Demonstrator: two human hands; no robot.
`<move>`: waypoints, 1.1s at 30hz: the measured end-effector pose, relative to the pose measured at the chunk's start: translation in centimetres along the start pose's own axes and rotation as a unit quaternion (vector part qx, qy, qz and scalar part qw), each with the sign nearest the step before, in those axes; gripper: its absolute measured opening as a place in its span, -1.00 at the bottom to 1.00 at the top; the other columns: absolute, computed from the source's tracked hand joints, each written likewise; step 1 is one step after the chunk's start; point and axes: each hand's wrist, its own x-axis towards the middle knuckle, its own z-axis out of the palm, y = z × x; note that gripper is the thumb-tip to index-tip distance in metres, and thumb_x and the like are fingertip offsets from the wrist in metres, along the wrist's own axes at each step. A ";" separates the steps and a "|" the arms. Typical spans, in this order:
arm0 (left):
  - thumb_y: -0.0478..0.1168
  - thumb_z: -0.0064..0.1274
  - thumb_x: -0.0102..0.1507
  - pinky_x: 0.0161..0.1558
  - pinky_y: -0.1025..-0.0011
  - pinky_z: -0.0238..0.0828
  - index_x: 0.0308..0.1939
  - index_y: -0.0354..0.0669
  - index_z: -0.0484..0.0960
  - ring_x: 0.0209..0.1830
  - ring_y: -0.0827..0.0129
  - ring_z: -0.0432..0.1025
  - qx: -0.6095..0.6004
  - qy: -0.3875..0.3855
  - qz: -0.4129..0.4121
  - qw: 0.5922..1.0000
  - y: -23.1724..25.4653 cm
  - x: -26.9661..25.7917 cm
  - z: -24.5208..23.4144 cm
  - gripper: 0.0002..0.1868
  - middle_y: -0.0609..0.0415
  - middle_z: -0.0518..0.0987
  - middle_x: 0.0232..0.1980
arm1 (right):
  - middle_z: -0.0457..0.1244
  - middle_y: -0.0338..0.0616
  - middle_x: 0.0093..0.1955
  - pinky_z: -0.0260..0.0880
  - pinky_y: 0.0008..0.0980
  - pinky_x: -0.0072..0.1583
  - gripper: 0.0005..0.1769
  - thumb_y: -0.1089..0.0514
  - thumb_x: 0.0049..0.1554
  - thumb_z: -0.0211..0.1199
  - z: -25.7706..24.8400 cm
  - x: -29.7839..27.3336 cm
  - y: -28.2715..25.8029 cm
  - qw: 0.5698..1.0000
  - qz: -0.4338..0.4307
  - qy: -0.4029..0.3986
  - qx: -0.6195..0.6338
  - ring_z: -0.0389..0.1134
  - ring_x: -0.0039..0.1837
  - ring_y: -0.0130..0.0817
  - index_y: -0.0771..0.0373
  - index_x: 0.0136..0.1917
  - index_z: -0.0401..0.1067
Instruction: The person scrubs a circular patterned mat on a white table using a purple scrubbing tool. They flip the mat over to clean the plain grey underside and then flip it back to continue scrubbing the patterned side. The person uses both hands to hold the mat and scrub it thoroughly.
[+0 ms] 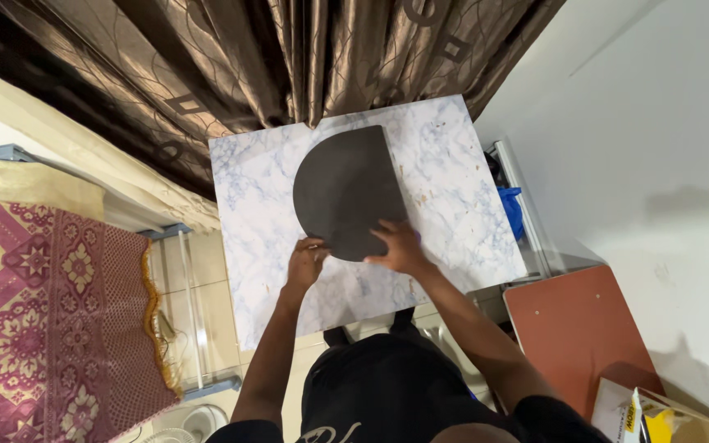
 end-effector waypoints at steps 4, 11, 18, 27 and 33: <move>-0.21 0.20 0.24 0.09 0.20 0.48 0.08 -0.11 0.63 0.06 0.11 0.51 -0.019 0.068 -0.198 0.978 0.1 0.0 1.7 -0.68 -0.03 0.67 0.04 | 0.01 0.11 0.58 -0.04 0.11 0.48 -0.07 -0.21 -0.10 0.49 3.2 1.9 -3.2 0.998 -0.043 -0.049 -0.007 0.00 0.55 0.15 0.11 0.47 0.35; -0.06 0.17 0.27 -0.19 0.23 0.56 0.21 -0.34 0.45 -0.24 0.13 0.60 -0.300 0.141 -0.475 0.815 2.2 2.0 4.1 -0.46 -0.06 0.69 -0.13 | 0.24 -0.03 0.41 0.04 0.18 0.47 -0.57 -0.05 0.12 0.37 6.9 2.6 -2.4 0.994 -0.106 0.004 -0.004 0.18 0.46 0.06 0.08 0.23 0.49; 0.12 0.30 0.13 0.07 0.20 0.48 -0.12 -0.23 0.73 -0.06 0.10 0.61 -0.124 0.108 -0.461 0.872 3.1 2.2 4.3 -0.51 -0.05 0.74 -0.14 | 0.19 0.41 0.35 0.20 0.07 0.34 -0.06 0.36 -0.14 0.19 0.7 1.4 7.5 0.989 0.093 0.114 0.022 0.21 0.35 0.34 0.36 0.51 0.01; 0.04 0.15 0.26 0.01 0.05 0.48 -0.17 -0.28 0.64 -0.11 -0.12 0.57 -0.031 0.204 -0.490 0.847 3.9 5.1 5.1 -0.60 -0.19 0.68 -0.16 | 0.30 0.25 0.30 0.33 -0.17 0.34 0.18 0.32 -0.04 0.21 0.1 0.3 9.0 0.974 0.096 -0.124 0.163 0.34 0.32 0.09 0.24 0.69 -0.36; -0.03 0.16 0.27 0.02 0.06 0.42 0.01 -0.36 0.58 -0.05 -0.14 0.52 0.052 0.370 -0.457 0.807 0.9 6.6 1.3 -0.57 -0.25 0.63 -0.08 | 0.33 0.12 0.22 0.35 -0.19 0.26 0.26 0.01 -0.13 0.60 0.3 -1.0 9.1 0.978 0.070 -0.096 0.174 0.37 0.23 0.02 0.14 0.62 -0.12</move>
